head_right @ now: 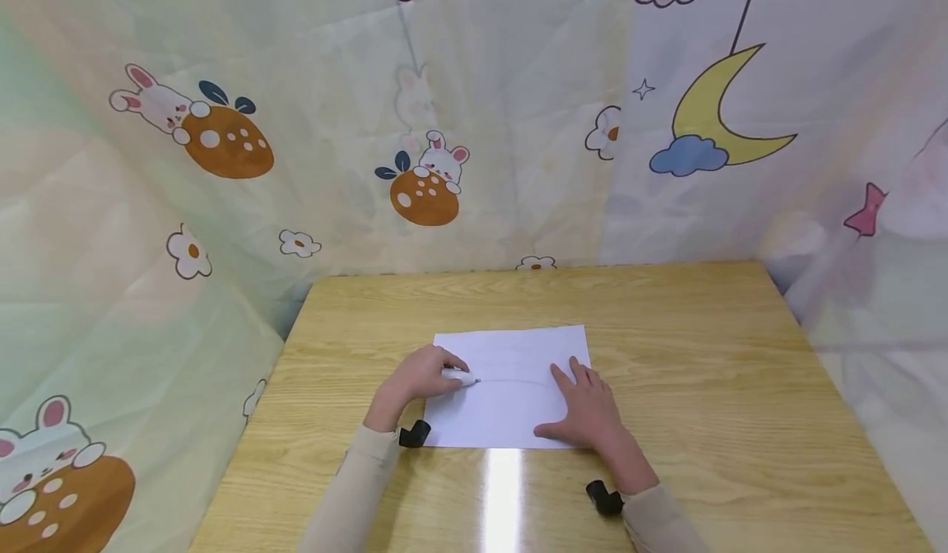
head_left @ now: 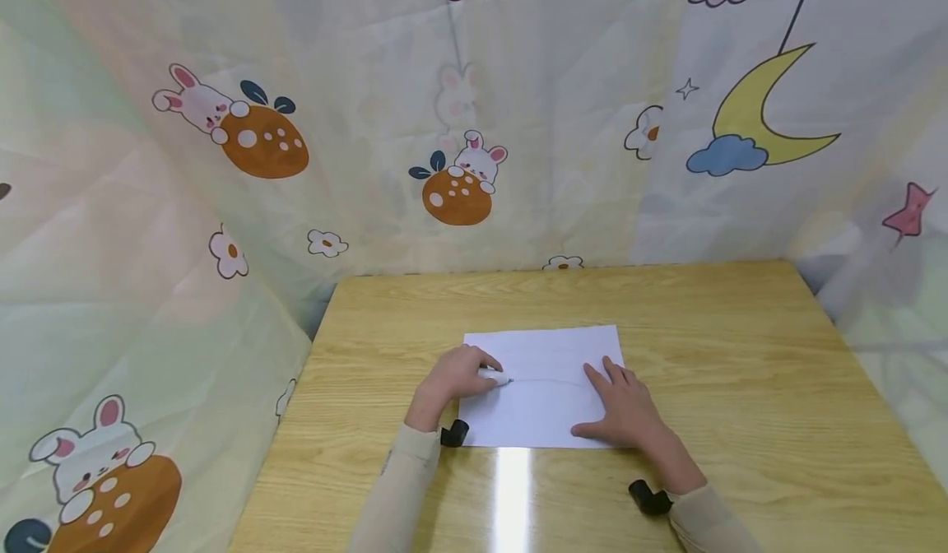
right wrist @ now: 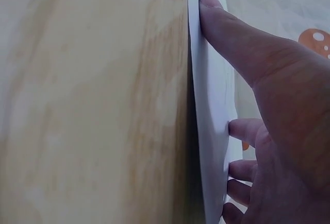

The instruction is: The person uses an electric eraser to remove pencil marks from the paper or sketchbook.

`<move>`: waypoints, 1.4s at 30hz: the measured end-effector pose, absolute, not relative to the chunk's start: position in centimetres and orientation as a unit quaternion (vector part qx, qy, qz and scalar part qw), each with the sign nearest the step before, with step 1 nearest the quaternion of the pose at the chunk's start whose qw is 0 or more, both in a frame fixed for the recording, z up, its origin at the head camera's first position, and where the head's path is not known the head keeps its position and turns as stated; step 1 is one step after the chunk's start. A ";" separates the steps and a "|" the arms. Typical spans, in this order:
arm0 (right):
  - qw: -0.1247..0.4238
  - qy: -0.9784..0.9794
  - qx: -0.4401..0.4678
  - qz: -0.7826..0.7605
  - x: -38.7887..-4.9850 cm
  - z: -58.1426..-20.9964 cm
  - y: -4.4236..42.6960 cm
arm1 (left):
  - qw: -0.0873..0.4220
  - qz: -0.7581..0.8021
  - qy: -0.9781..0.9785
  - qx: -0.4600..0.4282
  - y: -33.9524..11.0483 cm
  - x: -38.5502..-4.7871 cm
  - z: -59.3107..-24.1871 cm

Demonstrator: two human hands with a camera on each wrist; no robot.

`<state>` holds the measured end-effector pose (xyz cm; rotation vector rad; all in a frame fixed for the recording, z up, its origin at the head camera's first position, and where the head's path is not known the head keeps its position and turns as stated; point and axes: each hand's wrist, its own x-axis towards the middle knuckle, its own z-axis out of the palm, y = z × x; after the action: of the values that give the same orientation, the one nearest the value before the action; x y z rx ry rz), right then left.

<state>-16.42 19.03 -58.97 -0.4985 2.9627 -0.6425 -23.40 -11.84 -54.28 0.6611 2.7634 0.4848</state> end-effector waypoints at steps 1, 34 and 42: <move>0.033 0.964 -0.163 -0.209 -16.4 -59.0 19.1 | 0.125 0.167 0.951 0.229 -11.8 -23.4 -54.4; 0.022 0.963 -0.157 -0.220 -15.4 -59.6 19.2 | 0.121 0.178 0.950 0.228 -11.1 -22.4 -55.1; 0.014 0.963 -0.157 -0.217 -16.3 -59.2 18.9 | 0.107 0.166 0.954 0.228 -11.3 -22.9 -54.2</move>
<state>-16.31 18.87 -59.18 -0.4900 2.9997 -0.6769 -22.93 -11.26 -54.19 0.6704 2.8083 0.4879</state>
